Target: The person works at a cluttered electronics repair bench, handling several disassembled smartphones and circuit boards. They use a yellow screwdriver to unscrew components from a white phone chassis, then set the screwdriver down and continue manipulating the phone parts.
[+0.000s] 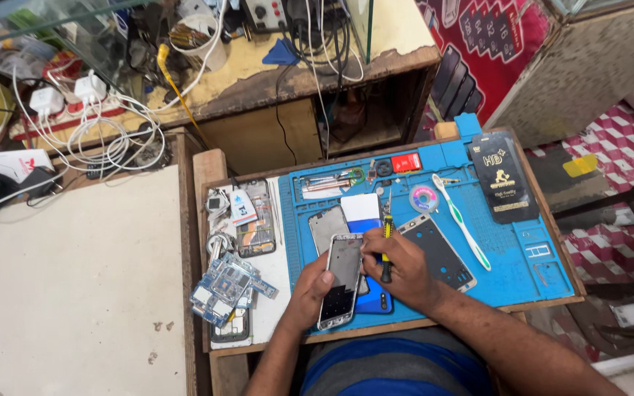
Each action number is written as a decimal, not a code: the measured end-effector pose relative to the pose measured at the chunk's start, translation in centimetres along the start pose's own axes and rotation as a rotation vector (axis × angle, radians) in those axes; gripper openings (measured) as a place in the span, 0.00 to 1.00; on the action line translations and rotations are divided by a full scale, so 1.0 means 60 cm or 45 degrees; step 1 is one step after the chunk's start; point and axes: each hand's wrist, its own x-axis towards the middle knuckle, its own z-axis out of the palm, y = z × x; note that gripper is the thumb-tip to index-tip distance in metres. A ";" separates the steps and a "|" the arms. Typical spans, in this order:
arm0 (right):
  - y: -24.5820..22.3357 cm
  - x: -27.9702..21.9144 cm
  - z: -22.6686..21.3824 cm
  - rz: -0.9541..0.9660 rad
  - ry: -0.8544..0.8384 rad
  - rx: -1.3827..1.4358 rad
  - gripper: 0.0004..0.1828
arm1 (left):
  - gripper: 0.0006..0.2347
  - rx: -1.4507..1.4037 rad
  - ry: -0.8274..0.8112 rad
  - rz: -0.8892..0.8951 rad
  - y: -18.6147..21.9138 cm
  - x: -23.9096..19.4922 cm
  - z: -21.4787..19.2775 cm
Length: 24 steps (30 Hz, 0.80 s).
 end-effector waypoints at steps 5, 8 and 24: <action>0.006 0.000 -0.001 -0.015 0.067 -0.040 0.14 | 0.37 -0.020 0.002 -0.021 0.005 -0.002 0.002; 0.011 -0.001 -0.001 0.018 0.111 -0.081 0.14 | 0.37 -0.019 0.007 -0.044 0.006 -0.002 0.003; 0.011 -0.001 -0.006 0.098 0.186 -0.078 0.13 | 0.38 -0.004 0.006 -0.043 0.011 0.000 0.005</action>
